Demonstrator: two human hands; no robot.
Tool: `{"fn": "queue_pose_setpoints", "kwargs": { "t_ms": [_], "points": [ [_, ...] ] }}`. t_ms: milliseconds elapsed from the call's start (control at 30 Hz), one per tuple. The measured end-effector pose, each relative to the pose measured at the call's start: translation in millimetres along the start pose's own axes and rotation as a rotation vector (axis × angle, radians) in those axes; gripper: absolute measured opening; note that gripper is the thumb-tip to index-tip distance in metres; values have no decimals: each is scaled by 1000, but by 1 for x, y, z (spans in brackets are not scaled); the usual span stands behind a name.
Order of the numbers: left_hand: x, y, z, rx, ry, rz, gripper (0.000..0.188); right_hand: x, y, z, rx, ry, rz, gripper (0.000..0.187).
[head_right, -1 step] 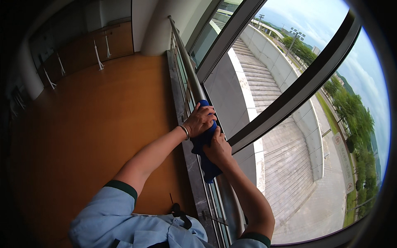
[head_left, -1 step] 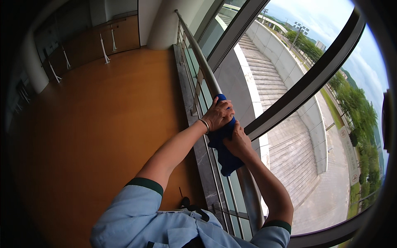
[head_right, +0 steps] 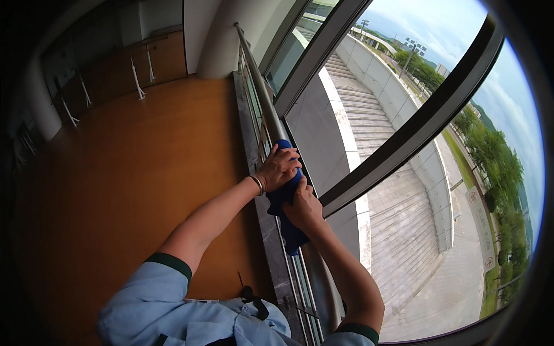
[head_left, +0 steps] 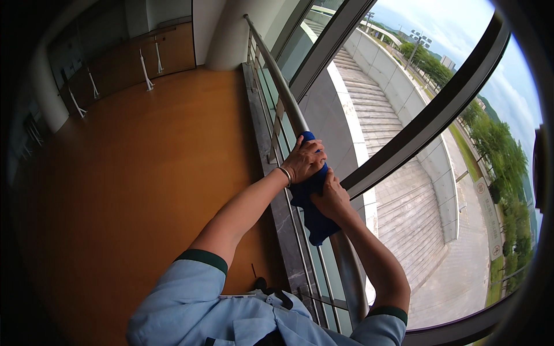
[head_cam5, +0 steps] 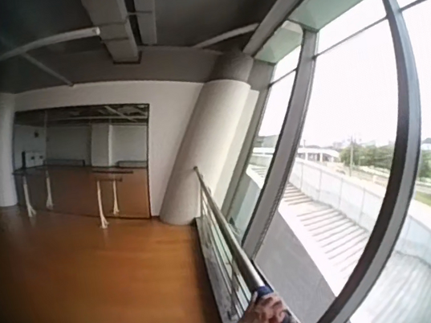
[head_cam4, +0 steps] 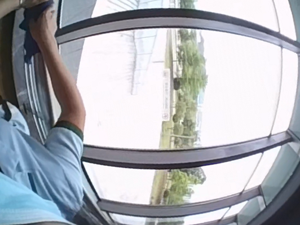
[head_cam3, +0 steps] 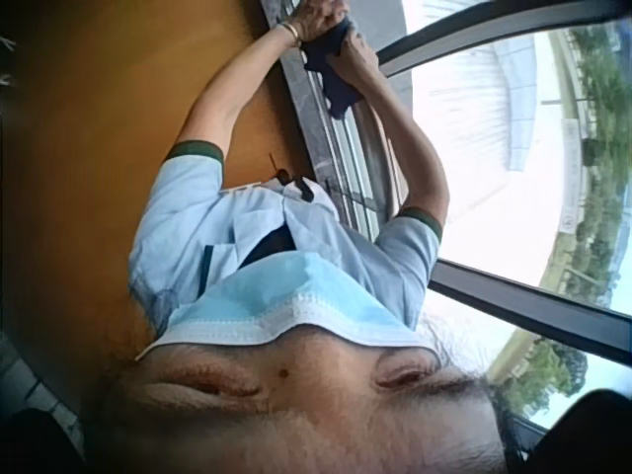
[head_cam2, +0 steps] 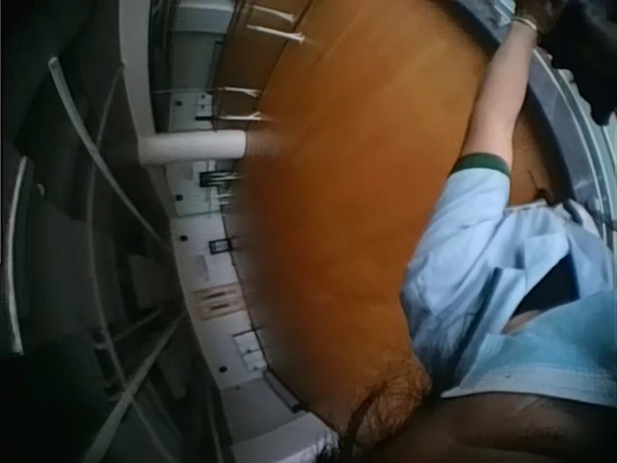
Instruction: The person wrings a blue cloth in a bucket of water, then wipes a metal handrail and a curved white wall section with the cloth. The person moves along the railing, wiping it continuously.
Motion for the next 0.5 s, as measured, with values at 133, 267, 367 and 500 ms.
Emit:
{"fn": "queue_pose_setpoints", "kwargs": {
  "t_ms": [133,267,367,500],
  "points": [
    [16,-61,0,-35,2,-35,32,59,-17,13,35,-70,20,94],
    [42,-112,4,-18,-19,-8,32,111,-29,18,47,-59,6,94],
    [54,-147,7,-49,-3,-16,32,149,-34,27,30,-60,4,93],
    [79,-205,8,-55,19,-19,32,209,-53,28,33,-37,-6,91]
  ]
}}
Point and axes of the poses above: each hand's wrist, its own x-axis towards the middle knuckle, its own z-axis out of the palm, y = z × x, the point moved 9 cm from there along x, towards the middle knuckle, and after that the axes turned 4 degrees about y, right-handed, at the moved point
